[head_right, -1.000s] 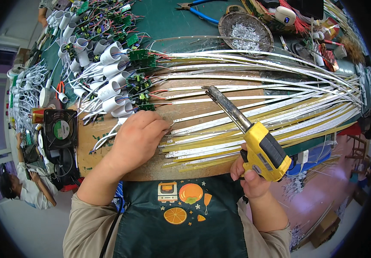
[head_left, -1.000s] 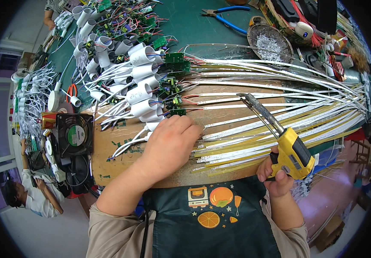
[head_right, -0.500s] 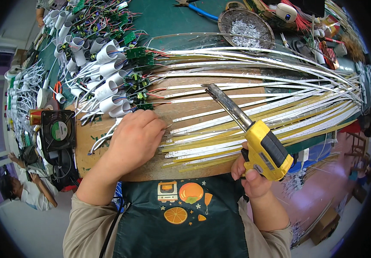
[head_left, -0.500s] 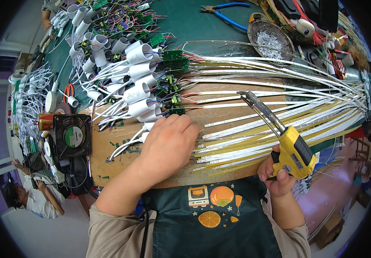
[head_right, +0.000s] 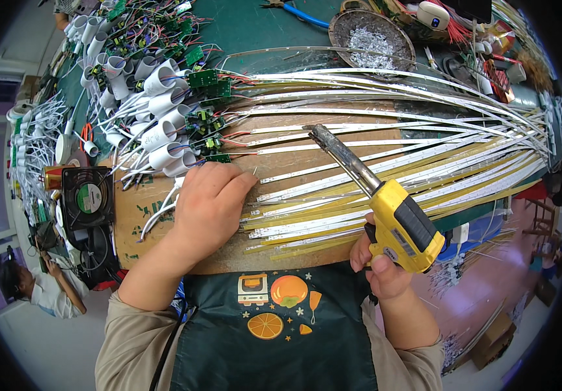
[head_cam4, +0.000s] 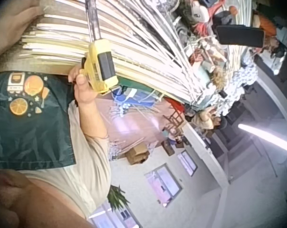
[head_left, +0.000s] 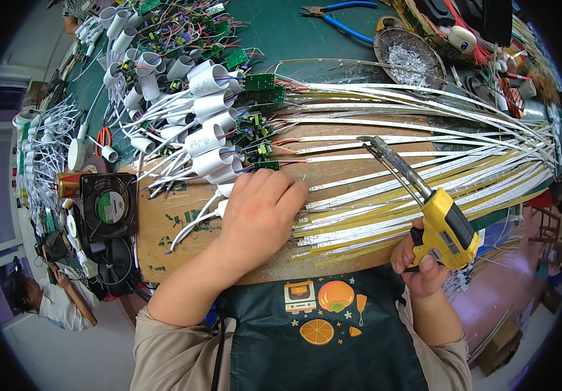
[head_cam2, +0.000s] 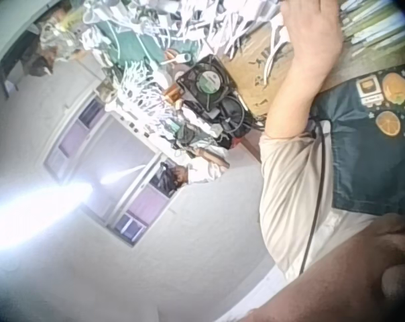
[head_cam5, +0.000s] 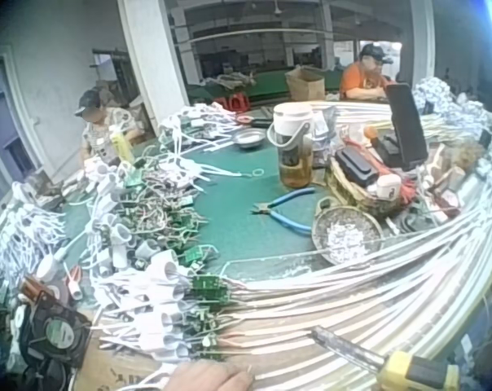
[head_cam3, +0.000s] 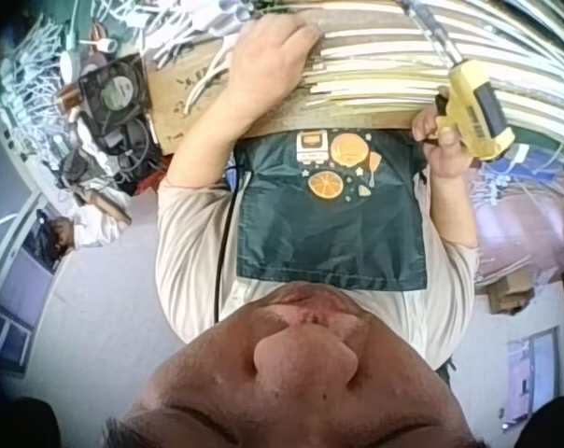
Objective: The person aligns wires from light driver components onto LED light strips by hand and solders them together using a handheld soldering tool on a workbench.
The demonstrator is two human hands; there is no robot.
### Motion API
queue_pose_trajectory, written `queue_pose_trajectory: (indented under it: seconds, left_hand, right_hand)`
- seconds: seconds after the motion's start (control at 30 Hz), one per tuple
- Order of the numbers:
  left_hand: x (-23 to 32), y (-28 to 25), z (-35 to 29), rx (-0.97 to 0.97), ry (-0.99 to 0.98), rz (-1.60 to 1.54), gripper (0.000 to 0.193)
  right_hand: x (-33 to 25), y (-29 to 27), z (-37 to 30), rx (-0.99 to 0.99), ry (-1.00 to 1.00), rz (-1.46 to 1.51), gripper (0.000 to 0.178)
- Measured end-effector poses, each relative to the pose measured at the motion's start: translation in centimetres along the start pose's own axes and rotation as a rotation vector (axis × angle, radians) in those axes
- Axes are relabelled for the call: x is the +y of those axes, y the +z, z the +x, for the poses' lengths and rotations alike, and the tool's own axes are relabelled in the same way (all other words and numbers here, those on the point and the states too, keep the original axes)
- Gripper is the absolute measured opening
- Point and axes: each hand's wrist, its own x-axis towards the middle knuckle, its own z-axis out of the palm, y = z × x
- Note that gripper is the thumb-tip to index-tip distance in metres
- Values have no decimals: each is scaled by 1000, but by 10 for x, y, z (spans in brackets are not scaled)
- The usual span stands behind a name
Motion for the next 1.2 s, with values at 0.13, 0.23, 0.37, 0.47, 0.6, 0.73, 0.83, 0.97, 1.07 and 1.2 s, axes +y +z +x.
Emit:
queue_pose_trajectory:
  seconds: [0.13,0.23,0.37,0.47,0.6,0.73,0.83,0.97,1.07,1.2]
  left_hand:
    - [-3,3,-1,-9,36,-55,21]
    - [-7,5,-1,-8,35,-82,21]
    - [-8,4,0,-35,15,-78,21]
    - [-8,2,1,-53,21,-95,22]
    - [-8,2,1,-66,17,-101,23]
    - [-9,1,1,-67,18,-105,23]
    - [-9,1,1,-74,19,-110,23]
    - [-9,1,0,-80,16,-119,23]
    - [-9,0,1,-84,12,-120,22]
    - [-9,0,0,-83,12,-125,21]
  right_hand:
    - [-3,1,-2,35,59,39,72]
    - [-2,-1,-3,8,60,52,72]
    - [2,-2,-8,11,37,-43,70]
    - [-5,2,-12,22,122,-66,73]
    - [-9,4,-18,-45,223,-99,74]
    - [-8,4,-22,-42,257,-77,72]
    - [-9,4,-21,-52,282,-74,70]
    - [-5,-11,-23,-213,271,-68,62]
    - [-7,2,-25,-28,309,-64,68]
    - [-8,1,-25,-36,318,-75,67]
